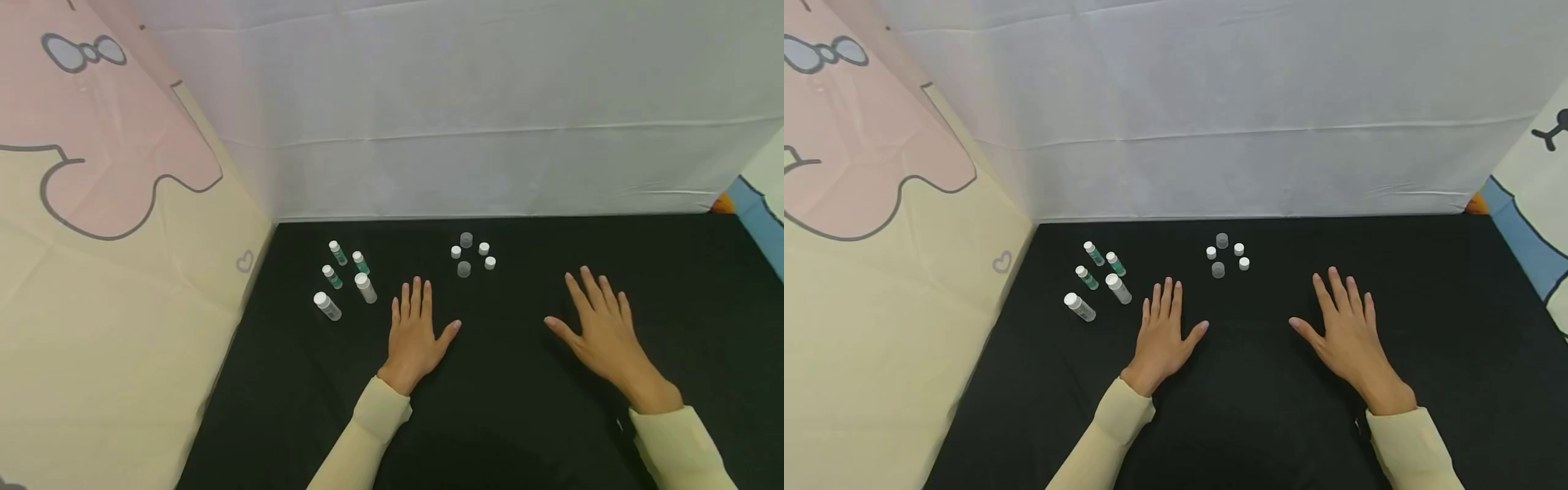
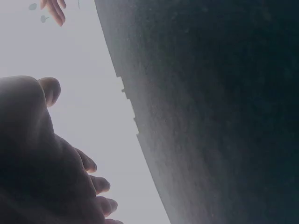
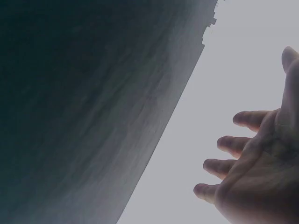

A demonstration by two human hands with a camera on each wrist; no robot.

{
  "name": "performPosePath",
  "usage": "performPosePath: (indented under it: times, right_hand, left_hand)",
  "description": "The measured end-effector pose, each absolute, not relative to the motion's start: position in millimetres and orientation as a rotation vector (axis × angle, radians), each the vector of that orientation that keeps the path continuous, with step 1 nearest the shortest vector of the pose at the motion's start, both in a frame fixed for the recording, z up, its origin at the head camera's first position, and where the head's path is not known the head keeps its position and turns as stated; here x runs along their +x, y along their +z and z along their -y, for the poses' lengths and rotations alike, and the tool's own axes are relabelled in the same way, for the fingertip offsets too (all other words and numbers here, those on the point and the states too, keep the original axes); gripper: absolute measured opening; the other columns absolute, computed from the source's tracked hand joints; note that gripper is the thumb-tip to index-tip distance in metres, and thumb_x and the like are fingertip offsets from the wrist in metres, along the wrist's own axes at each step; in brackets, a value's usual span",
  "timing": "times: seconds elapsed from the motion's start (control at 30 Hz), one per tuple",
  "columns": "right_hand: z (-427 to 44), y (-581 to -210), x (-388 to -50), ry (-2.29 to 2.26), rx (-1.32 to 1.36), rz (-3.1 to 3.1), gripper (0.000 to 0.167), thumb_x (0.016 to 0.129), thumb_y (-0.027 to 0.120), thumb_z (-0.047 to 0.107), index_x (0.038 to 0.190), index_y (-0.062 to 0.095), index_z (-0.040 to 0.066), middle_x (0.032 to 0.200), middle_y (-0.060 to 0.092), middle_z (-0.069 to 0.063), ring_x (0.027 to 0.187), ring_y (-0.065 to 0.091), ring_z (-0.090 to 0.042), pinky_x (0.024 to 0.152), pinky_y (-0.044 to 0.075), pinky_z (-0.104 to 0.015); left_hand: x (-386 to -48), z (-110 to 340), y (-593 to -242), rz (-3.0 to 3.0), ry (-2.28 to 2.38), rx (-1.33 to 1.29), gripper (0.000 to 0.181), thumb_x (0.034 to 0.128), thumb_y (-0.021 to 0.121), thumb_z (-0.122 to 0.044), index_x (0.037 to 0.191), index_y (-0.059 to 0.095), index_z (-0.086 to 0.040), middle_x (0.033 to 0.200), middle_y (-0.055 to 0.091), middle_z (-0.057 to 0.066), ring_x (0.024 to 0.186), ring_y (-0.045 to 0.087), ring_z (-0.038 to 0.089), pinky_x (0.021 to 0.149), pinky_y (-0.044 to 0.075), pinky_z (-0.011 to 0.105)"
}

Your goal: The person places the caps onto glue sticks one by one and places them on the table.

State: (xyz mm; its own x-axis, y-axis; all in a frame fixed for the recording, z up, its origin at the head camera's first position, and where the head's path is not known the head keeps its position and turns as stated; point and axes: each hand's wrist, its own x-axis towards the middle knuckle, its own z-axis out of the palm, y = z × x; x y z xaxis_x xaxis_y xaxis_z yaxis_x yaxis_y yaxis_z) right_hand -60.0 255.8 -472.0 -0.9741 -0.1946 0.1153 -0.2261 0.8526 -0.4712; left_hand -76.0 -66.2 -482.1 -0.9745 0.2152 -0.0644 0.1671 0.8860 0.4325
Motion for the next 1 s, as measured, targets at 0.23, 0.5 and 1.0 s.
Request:
performPosePath:
  times: [0.23, 0.5, 1.0]
  right_hand:
    - [-243, -471, -72, 0.783, 0.383, 2.933, 0.086, 0.106, 0.058, 0.053, 0.165, 0.026, -0.002, 0.171, 0.017, -0.032, 0.155, 0.015, -0.058, 0.123, 0.005, -0.074]
    - [-220, -471, -84, 0.783, 0.449, 2.864, 0.08, 0.105, 0.064, 0.046, 0.161, 0.036, -0.003, 0.166, 0.028, -0.034, 0.148, 0.03, -0.06, 0.121, 0.015, -0.074]
    - [-186, -466, -100, 0.776, 0.528, 2.823, 0.072, 0.097, 0.077, 0.024, 0.155, 0.045, -0.006, 0.161, 0.039, -0.033, 0.145, 0.039, -0.055, 0.118, 0.025, -0.073]
  left_hand:
    - [-71, 71, -479, -2.984, 0.704, 0.279, 0.091, 0.1059, 0.056, -0.054, 0.169, 0.015, -0.003, 0.177, 0.008, 0.019, 0.163, 0.006, 0.04, 0.13, 0.008, 0.057]
    - [-62, 77, -473, -3.031, 0.796, 0.191, 0.091, 0.1056, 0.058, -0.052, 0.169, 0.014, -0.005, 0.177, 0.007, 0.017, 0.164, 0.004, 0.037, 0.131, 0.007, 0.056]
    - [-48, 99, -459, -3.223, 0.886, -0.025, 0.089, 0.1038, 0.062, -0.048, 0.168, 0.019, -0.003, 0.177, 0.009, 0.018, 0.164, 0.001, 0.039, 0.129, 0.008, 0.06]
